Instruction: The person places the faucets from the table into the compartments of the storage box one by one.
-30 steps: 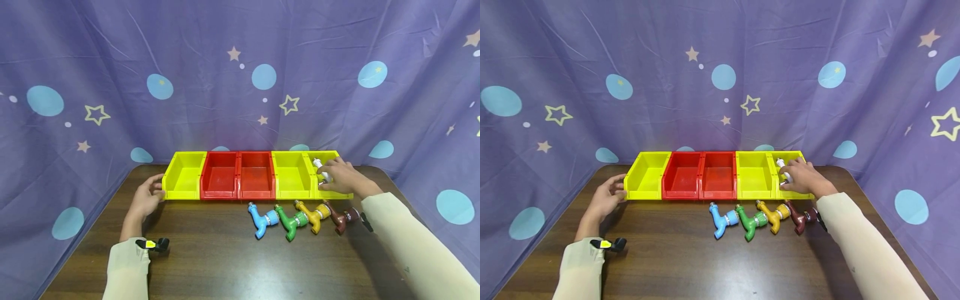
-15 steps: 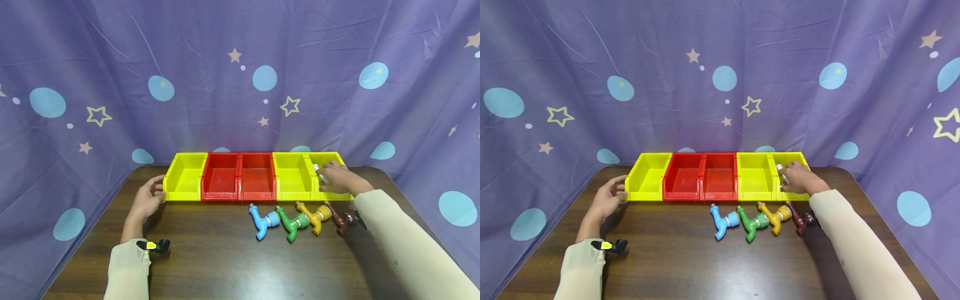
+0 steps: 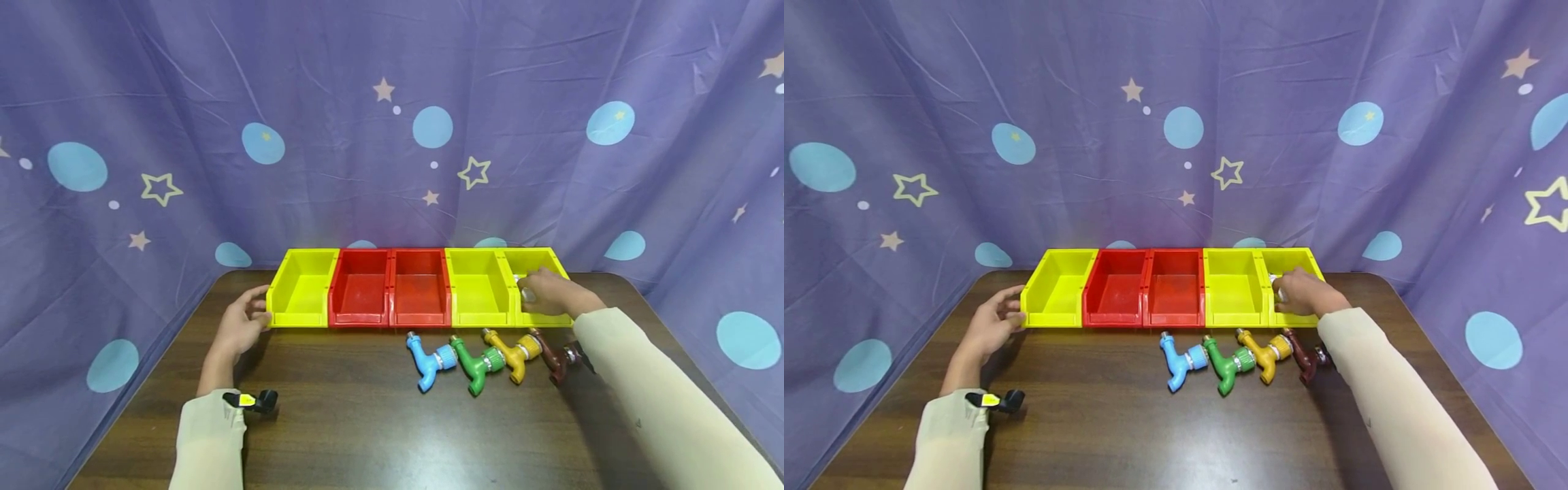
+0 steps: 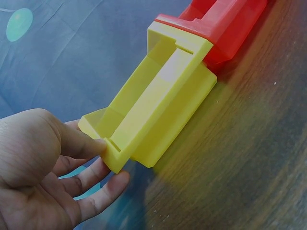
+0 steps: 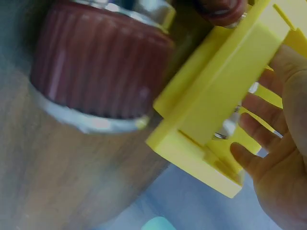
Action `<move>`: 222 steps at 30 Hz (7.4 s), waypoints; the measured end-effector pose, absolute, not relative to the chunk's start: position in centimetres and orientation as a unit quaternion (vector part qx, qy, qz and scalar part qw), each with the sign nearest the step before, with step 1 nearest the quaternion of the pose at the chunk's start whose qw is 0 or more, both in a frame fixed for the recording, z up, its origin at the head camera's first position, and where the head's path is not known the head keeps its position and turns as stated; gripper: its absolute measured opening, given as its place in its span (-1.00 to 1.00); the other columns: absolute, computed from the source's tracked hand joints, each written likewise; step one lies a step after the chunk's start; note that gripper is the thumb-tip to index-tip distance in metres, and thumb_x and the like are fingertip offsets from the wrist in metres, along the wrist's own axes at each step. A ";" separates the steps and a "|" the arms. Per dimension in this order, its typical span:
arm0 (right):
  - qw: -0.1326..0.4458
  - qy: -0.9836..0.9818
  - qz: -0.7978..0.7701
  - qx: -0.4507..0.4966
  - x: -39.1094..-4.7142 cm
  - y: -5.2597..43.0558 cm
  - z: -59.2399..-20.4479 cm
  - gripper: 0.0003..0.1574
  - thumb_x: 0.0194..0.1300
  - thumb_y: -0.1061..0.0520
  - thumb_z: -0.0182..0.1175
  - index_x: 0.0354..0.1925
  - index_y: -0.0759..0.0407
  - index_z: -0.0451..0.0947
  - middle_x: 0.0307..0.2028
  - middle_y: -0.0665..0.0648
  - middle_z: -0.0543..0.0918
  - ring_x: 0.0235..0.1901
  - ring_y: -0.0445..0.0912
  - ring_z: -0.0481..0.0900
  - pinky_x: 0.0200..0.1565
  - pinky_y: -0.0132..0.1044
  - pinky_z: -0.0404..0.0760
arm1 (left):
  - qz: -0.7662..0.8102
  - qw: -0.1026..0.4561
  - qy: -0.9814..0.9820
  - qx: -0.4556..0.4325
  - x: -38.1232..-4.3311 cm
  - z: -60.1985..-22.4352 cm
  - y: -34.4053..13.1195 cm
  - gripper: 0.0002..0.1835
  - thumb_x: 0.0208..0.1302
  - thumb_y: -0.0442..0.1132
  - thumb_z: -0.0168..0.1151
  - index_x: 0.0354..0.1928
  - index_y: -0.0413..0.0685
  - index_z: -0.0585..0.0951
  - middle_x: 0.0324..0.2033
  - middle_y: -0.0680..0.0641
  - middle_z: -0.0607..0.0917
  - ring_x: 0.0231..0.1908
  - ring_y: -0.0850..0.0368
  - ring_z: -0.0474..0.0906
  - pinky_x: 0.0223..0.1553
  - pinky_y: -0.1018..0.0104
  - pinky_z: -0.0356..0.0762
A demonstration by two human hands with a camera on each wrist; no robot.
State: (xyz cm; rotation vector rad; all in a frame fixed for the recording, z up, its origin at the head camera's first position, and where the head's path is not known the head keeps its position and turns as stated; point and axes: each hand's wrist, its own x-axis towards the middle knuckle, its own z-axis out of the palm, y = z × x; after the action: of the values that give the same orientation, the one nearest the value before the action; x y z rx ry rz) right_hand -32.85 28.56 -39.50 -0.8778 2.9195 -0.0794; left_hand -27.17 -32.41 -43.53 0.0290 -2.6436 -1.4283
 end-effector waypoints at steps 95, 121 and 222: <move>-0.013 0.943 -0.018 -0.333 -19.7 32.8 -42.5 -0.57 0.09 -0.25 0.51 -0.13 -0.33 0.52 -0.18 -0.25 0.47 -0.14 -0.11 0.37 -0.32 -0.20 0.33 | -0.492 0.055 -0.869 0.004 -27.3 -43.7 -32.9 -0.34 0.48 -0.49 0.07 0.56 -0.15 0.21 0.14 -0.38 0.52 0.12 -0.23 0.56 -0.09 0.21 0.73; -0.096 0.920 0.037 -0.378 -21.6 29.6 -37.1 -0.54 -0.04 -0.17 0.57 -0.23 -0.25 0.53 -0.32 -0.25 0.39 -0.25 -0.14 0.32 -0.37 -0.28 0.18 | -0.490 0.060 -0.870 0.009 -27.2 -43.7 -32.8 -0.34 0.46 -0.50 0.08 0.55 -0.16 0.23 0.11 -0.36 0.53 0.08 -0.19 0.57 -0.12 0.25 0.73; -0.002 0.954 -0.035 -0.299 -33.3 18.1 -39.9 -0.59 0.28 -0.08 0.46 -0.06 0.04 0.54 -0.07 0.15 0.57 0.01 0.16 0.44 0.08 0.16 0.49 | -0.498 0.063 -0.865 0.012 -27.5 -43.8 -33.0 -0.36 0.47 -0.51 0.08 0.54 -0.14 0.25 0.08 -0.34 0.53 0.06 -0.17 0.58 -0.10 0.18 0.74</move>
State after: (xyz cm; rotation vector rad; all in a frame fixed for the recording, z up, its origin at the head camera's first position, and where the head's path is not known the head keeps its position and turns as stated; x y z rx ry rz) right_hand -33.30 18.13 -39.95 -0.9412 2.9997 -0.1105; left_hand -27.46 -32.96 -43.81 0.0373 -2.6126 -1.5059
